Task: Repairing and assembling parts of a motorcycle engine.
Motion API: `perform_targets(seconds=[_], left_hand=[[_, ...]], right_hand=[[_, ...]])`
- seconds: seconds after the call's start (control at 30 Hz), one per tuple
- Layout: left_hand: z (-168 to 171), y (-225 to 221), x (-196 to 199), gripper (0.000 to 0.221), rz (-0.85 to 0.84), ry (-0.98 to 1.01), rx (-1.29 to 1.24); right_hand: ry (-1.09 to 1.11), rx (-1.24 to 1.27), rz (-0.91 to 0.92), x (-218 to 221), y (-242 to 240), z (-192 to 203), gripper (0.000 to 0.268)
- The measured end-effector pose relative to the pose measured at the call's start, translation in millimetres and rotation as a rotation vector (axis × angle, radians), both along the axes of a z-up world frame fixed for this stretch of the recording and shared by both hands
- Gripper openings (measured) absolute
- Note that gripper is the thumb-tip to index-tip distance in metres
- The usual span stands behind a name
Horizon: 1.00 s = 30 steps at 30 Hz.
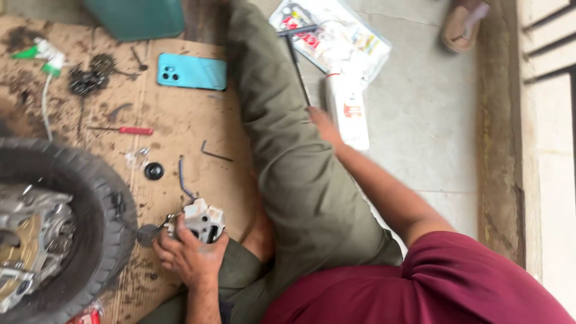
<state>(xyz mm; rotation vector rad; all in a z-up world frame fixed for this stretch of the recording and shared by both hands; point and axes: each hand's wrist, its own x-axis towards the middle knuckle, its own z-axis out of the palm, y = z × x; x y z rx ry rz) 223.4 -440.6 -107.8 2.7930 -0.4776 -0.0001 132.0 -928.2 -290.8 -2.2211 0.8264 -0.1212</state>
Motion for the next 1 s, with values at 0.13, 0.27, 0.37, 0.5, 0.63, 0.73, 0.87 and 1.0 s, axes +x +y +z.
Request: perform_targets(seconds=[0.13,0.27,0.37,0.5,0.63,0.73,0.87,1.0], left_hand=[[-6,2,-1,0.113,-0.002,0.062,0.106],[-12,8,-2,0.114,0.005,0.094,0.133],[-15,9,-1,0.116,0.021,0.085,0.170],[2,1,-3,0.114,0.047,-0.051,0.010],[4,-1,-3,0.118,0.113,-0.054,-0.098],[12,-9,5,0.121,0.224,0.025,-0.119],[8,-22,9,0.123,0.365,0.067,-0.181],[-3,-11,0,0.126,0.238,0.061,-0.149]], right_hand=[[0.162,-0.651,0.357,17,65,1,0.077],[0.281,-0.563,0.364,24,80,59,0.074],[0.177,-0.473,0.251,13,65,60,0.077],[-0.089,-0.495,0.232,-38,20,12,0.065],[-0.062,-0.518,0.204,-69,25,35,0.058],[-0.016,-0.594,0.257,-90,39,50,0.066],[0.277,-0.299,-0.022,-86,41,78,0.079],[0.327,-0.347,0.011,-89,14,44,0.078]])
